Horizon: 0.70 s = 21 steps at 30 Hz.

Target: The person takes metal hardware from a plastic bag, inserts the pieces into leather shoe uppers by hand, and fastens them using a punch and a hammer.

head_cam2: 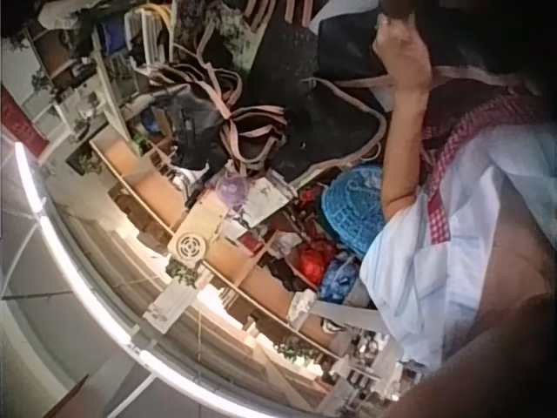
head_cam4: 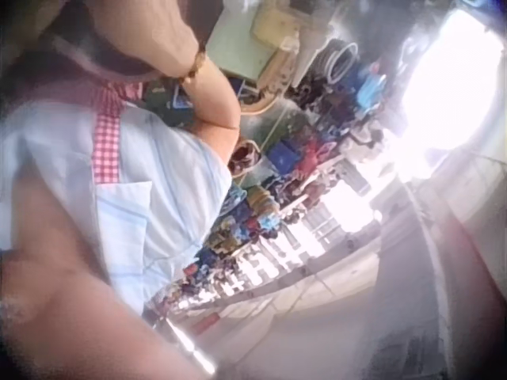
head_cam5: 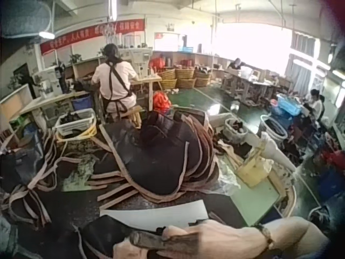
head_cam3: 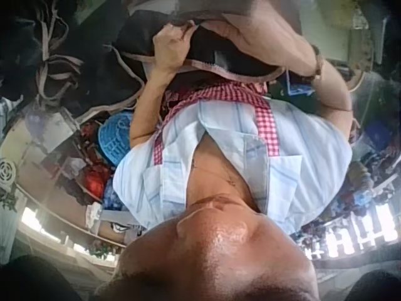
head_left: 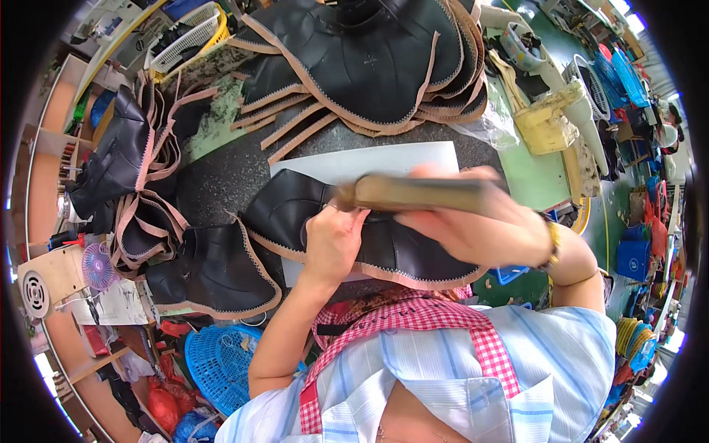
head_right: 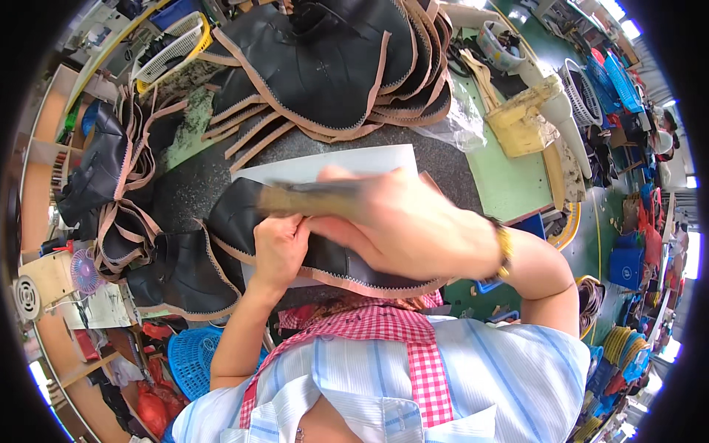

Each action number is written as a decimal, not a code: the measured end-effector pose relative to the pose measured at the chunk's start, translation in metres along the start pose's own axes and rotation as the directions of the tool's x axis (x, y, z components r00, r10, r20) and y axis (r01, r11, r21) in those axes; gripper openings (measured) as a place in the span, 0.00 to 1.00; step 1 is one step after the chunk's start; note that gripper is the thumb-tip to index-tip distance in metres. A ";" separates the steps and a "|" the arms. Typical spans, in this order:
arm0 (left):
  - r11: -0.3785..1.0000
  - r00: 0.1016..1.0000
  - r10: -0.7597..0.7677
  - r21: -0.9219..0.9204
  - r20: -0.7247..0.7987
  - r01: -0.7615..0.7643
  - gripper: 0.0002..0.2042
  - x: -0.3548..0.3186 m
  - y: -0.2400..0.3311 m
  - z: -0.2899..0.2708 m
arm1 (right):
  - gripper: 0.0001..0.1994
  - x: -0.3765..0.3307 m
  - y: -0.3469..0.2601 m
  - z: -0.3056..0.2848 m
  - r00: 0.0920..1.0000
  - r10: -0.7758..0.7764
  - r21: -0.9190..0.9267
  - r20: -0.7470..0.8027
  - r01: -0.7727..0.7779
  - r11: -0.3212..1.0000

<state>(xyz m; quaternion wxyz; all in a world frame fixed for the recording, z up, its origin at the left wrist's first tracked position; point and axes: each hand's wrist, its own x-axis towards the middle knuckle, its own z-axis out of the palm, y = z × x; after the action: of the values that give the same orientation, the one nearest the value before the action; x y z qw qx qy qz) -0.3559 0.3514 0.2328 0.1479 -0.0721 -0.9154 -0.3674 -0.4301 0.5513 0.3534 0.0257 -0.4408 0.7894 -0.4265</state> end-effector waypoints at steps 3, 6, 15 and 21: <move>0.815 0.933 -0.357 -0.476 0.040 0.332 0.03 -0.010 -0.006 0.007 | 0.13 -0.016 0.034 0.011 0.975 0.171 -0.122 0.144 -0.154 0.981; 0.654 0.870 -0.473 -0.607 0.137 0.451 0.04 -0.002 -0.012 0.004 | 0.13 -0.036 0.033 0.020 0.941 0.226 -0.171 0.252 -0.187 0.967; 0.658 0.861 -0.488 -0.590 0.139 0.468 0.03 -0.002 -0.009 0.006 | 0.13 -0.028 0.042 0.021 0.861 0.336 -0.136 0.383 -0.307 0.942; 0.992 0.992 -0.110 -0.064 -0.066 0.106 0.03 -0.002 0.003 0.002 | 0.13 0.002 -0.030 -0.028 0.983 0.135 0.000 0.126 -0.136 0.991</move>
<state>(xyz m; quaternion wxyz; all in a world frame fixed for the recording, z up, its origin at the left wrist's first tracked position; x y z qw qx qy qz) -0.3542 0.3552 0.2328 0.1575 -0.0141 -0.9008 -0.4045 -0.4227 0.5604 0.3924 0.1063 -0.4119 0.8126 -0.3983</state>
